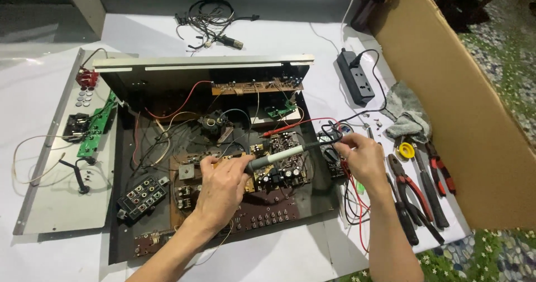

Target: Soldering components on a circuit board inside an electronic device chassis on a workbench.

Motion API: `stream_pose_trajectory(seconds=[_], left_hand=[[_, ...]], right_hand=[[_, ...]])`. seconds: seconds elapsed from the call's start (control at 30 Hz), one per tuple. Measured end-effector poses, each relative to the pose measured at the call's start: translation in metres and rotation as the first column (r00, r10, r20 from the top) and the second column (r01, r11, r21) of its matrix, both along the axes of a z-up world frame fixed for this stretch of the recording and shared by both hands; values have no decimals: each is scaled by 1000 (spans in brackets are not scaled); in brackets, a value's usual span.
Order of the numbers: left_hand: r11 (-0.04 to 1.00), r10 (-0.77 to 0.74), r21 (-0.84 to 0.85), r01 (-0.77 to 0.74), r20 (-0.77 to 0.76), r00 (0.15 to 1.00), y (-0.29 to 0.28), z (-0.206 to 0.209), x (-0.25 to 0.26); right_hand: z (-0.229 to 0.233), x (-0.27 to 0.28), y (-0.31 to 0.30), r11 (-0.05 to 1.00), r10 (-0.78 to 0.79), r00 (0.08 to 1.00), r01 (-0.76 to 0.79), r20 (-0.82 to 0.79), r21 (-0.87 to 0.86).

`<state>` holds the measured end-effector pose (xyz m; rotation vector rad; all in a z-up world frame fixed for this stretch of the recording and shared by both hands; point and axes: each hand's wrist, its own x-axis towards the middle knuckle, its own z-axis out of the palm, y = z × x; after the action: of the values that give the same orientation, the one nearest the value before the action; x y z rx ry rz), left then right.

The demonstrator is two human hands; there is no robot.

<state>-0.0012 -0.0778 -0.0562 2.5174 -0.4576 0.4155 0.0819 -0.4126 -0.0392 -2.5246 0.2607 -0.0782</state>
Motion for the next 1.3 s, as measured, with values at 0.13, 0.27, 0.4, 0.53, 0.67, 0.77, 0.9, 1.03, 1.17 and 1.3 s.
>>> stream_pose_trajectory(seconds=[0.13,0.27,0.4,0.53,0.67,0.77,0.9,1.03,1.17,1.3], left_hand=[[1000,16,16,-16,25,1000,2,-7,2],[999,38,21,-39,43,998,2,-4,3],[999,54,-11,-54,39,998,3,0,3],[997,71,-32,-70,54,996,7,-2,3],[994,82,-68,-82,2,997,7,0,5],[992,74,-102,-76,-25,997,6,8,5],[987,22,-161,-29,-46,999,10,13,7],[995,18,-99,-20,-23,1000,5,5,12],[996,-42,-81,42,11,999,0,12,9],[995,-27,-97,25,-26,999,4,9,11]], right_hand=[[1,6,-6,983,-56,998,48,41,179],[55,8,-37,900,-213,926,63,311,431],[58,47,-132,745,-425,807,55,409,665],[11,71,-200,707,-505,810,191,297,681],[-37,69,-243,899,-437,887,425,150,110],[-23,38,-212,907,-273,885,367,377,-205],[35,-33,-52,989,-70,941,21,332,147],[49,-64,93,854,226,949,-85,-220,513],[13,-55,139,539,468,883,-320,39,779],[11,-55,162,418,323,936,-274,140,866]])
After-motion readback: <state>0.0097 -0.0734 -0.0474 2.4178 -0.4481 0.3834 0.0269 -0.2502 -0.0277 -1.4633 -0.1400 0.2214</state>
